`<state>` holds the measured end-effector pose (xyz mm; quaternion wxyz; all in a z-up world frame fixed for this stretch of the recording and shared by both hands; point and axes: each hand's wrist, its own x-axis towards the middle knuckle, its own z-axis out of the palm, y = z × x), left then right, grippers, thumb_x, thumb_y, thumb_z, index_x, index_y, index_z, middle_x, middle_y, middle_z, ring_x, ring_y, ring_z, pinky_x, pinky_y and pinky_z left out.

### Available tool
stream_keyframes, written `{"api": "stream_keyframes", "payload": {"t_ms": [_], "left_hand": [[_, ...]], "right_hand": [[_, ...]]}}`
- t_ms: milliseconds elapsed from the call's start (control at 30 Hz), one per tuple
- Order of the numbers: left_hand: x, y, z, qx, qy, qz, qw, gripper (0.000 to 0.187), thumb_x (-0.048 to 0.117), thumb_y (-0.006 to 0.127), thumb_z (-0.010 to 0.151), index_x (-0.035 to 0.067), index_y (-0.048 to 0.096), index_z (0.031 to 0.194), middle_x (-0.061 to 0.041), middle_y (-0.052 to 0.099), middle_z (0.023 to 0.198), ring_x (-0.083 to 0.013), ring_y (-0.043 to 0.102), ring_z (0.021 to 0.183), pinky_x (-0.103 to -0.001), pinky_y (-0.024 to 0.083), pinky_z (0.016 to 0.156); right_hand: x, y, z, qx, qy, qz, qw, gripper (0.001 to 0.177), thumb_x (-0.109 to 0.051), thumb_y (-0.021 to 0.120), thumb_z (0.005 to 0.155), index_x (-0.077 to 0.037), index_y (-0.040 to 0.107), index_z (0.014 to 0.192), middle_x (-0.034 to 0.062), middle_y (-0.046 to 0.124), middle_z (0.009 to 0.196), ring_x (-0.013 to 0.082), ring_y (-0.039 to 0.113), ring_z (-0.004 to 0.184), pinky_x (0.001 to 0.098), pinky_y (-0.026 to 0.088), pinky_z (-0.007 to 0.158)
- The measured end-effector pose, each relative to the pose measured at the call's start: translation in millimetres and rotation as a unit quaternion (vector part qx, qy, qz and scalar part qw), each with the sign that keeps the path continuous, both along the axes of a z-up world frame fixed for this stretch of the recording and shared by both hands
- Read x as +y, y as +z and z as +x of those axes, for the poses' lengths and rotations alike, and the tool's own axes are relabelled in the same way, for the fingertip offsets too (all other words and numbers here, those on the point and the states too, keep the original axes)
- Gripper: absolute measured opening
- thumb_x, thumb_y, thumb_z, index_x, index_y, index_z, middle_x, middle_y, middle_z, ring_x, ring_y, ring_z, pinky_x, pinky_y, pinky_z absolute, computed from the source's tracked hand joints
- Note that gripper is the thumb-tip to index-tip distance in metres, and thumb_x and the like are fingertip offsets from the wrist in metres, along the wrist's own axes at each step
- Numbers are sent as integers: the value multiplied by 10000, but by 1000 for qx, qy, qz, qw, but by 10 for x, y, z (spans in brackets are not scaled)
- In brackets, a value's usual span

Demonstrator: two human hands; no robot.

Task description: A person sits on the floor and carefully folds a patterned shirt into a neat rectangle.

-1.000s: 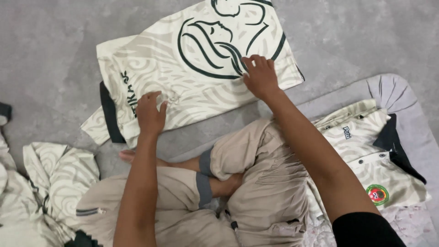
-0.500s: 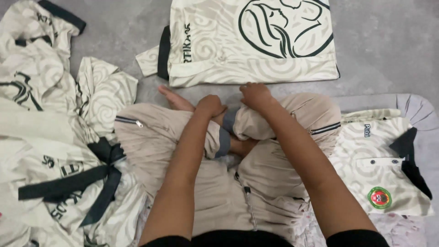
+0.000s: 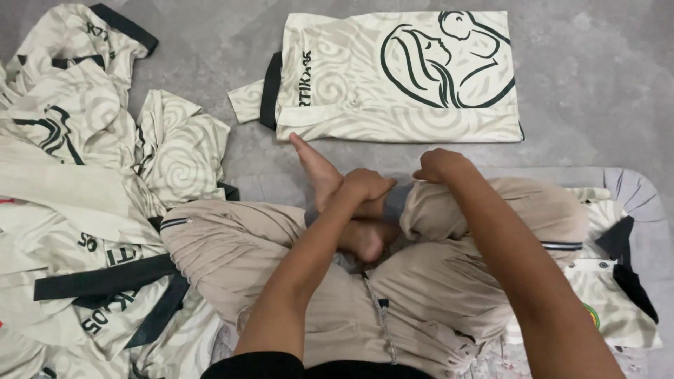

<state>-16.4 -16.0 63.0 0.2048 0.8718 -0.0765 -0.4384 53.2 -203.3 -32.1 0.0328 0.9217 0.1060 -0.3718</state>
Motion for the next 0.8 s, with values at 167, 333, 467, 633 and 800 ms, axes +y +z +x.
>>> {"api": "stream_keyframes", "payload": {"t_ms": [167, 333, 467, 633, 800], "left_hand": [[102, 901, -241, 28, -26, -32, 999, 662, 388, 154, 888, -67, 463, 1257, -230, 418, 1344, -348, 372, 1275, -426, 301, 1066], [157, -1153, -184, 55, -13, -36, 998, 705, 474, 186, 870, -35, 553, 1192, -226, 515, 1255, -349, 452, 1214, -445, 371, 1001], [817, -1609, 403, -164, 44, -50, 984, 306, 225, 506, 798, -21, 678, 855, -212, 657, 817, -365, 655, 843, -508, 520, 686], [2002, -1224, 945, -299, 203, 23, 932, 203, 159, 582, 782, -5, 651, 878, -152, 635, 735, -317, 658, 702, -457, 521, 574], [2428, -1475, 752, -165, 355, -113, 913, 354, 238, 635, 768, -10, 630, 1020, -230, 641, 977, -397, 598, 980, -477, 487, 796]], "right_hand": [[198, 355, 235, -35, -3, 40, 999, 485, -392, 501, 862, -62, 577, 1210, 182, 614, 1161, 351, 589, 1061, 494, 469, 865], [737, 35, 336, -53, 4, 164, 985, 417, -330, 487, 888, -75, 543, 1214, 171, 613, 1145, 350, 575, 1067, 477, 442, 882], [1242, -259, 297, -123, 101, 188, 969, 372, -247, 544, 871, -91, 547, 1209, 148, 585, 1165, 309, 563, 1085, 458, 371, 942], [1636, -707, 371, -219, 130, 168, 952, 433, -250, 630, 795, -196, 529, 1212, 73, 533, 1172, 238, 530, 1102, 420, 320, 970], [1629, -1009, 430, -273, 108, 228, 928, 314, -158, 527, 874, -204, 541, 1185, 76, 540, 1119, 238, 527, 1088, 407, 315, 955]]}}
